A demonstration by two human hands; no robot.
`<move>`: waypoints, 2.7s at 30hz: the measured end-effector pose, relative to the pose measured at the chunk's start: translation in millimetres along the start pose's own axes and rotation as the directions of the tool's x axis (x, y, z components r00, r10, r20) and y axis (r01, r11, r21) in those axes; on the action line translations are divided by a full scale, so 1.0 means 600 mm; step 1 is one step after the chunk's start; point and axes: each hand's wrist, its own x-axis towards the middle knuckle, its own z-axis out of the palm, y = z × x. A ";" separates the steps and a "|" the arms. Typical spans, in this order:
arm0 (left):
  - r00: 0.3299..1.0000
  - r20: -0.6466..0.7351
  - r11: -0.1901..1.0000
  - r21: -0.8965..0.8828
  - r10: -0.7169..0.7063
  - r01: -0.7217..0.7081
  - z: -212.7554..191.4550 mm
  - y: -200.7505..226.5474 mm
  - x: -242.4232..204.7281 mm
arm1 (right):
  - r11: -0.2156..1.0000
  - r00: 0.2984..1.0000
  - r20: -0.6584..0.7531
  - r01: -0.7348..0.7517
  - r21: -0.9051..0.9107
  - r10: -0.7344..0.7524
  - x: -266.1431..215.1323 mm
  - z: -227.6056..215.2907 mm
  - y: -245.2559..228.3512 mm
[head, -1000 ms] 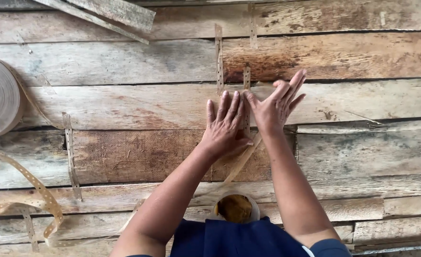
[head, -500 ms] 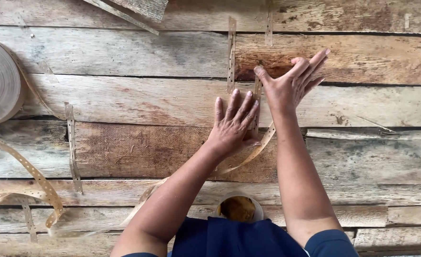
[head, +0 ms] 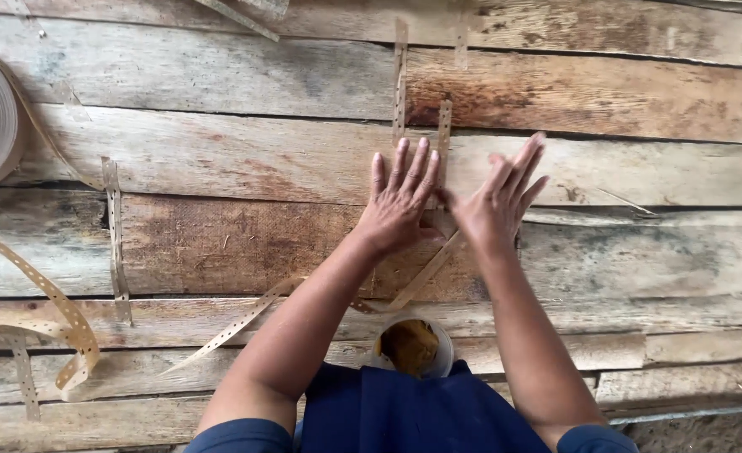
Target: The person repeatedly dips a perforated bamboo strip into a container of brown paste and rubs the paste onto a wooden surface. The person continues this process across multiple sections of the wooden planks.
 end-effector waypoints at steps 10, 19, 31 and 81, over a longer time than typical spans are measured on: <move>0.994 -0.108 0.499 -0.861 0.002 -0.094 -0.113 0.131 -0.086 | 0.542 0.983 -0.179 0.129 0.830 0.039 -0.107 -0.245 -0.063; 0.963 0.165 0.294 -0.951 0.213 0.098 -0.144 0.199 -0.263 | 0.081 0.965 -0.123 0.106 0.991 0.230 -0.207 -0.369 -0.031; 0.878 0.449 0.189 -0.859 -0.165 0.475 0.070 0.107 -0.488 | 0.890 0.997 -0.072 0.016 0.456 0.019 -0.233 -0.234 0.084; 0.900 0.192 0.260 -0.961 0.391 0.092 -0.083 0.268 -0.417 | 0.109 0.914 0.296 -0.276 0.955 -0.279 -0.328 -0.417 -0.072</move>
